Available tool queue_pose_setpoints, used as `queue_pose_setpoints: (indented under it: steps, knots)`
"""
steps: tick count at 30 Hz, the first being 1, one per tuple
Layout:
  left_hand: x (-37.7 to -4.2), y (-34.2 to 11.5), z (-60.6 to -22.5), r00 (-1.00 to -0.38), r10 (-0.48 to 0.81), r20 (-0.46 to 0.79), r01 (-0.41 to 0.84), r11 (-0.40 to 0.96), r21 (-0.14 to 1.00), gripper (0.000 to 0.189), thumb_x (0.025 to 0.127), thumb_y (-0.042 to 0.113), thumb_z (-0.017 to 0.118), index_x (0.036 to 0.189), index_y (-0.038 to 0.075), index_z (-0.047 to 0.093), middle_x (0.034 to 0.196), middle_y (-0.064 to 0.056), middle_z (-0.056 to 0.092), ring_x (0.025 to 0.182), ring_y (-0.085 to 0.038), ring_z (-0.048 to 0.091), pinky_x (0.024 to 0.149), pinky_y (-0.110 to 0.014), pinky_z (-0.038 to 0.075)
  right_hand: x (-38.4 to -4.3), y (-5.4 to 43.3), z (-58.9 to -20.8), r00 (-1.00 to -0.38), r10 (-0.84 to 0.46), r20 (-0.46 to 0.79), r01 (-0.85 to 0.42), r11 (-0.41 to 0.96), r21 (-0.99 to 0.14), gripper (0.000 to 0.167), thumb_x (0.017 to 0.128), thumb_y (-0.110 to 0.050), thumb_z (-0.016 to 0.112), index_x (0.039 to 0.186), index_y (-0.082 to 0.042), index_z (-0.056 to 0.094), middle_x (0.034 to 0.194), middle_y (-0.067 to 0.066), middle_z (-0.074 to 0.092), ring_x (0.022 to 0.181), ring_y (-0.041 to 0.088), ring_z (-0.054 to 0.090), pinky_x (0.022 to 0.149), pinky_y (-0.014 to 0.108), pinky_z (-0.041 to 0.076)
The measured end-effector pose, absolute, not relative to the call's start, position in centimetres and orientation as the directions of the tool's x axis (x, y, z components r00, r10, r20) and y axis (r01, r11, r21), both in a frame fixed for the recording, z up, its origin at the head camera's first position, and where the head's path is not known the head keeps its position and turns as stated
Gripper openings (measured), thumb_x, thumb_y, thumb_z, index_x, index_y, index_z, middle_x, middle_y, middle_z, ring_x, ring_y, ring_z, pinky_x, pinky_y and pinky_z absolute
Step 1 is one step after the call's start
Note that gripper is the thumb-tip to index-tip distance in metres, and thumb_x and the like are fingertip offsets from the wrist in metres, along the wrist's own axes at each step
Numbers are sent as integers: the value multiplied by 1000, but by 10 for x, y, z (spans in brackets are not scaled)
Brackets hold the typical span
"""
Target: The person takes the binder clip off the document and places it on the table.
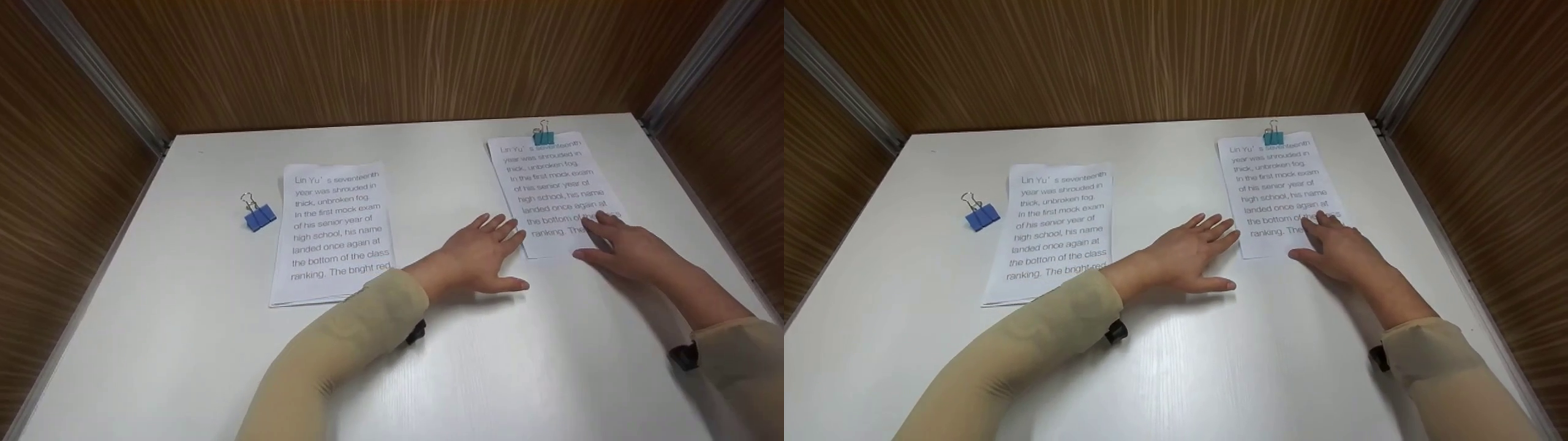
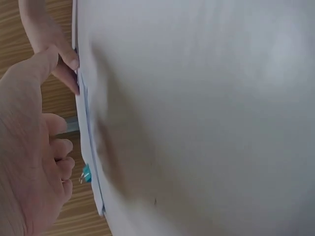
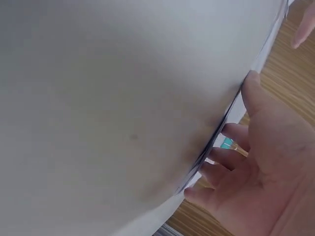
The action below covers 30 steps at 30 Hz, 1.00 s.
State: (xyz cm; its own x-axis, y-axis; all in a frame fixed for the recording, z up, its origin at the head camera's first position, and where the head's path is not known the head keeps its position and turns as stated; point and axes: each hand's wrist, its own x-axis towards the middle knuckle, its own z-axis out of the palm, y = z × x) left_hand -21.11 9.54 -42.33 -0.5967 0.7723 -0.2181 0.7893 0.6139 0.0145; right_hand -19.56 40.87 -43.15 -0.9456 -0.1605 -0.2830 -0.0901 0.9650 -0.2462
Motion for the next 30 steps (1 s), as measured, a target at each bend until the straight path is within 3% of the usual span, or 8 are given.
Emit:
queue_pose_setpoints:
  steps: [12,30]
  knots:
    - [-204,104,-433,-581,768,-269,777,622,96,90,101,79,31,172,26,14,178,2,3,163,-20,-3,130,-31,-6,-198,408,-425,-933,-162,-321,-93,971,-220,97,101,-66,59,165,0,28,166,39,18,148,64,21,114,78,29]
    - [-205,80,-420,-526,783,-333,816,574,62,93,101,75,39,169,12,30,176,-6,20,163,-21,12,131,-32,5,-184,365,-423,-942,-214,-260,-167,967,-190,88,102,-60,61,160,3,38,160,42,29,142,66,33,113,76,34]
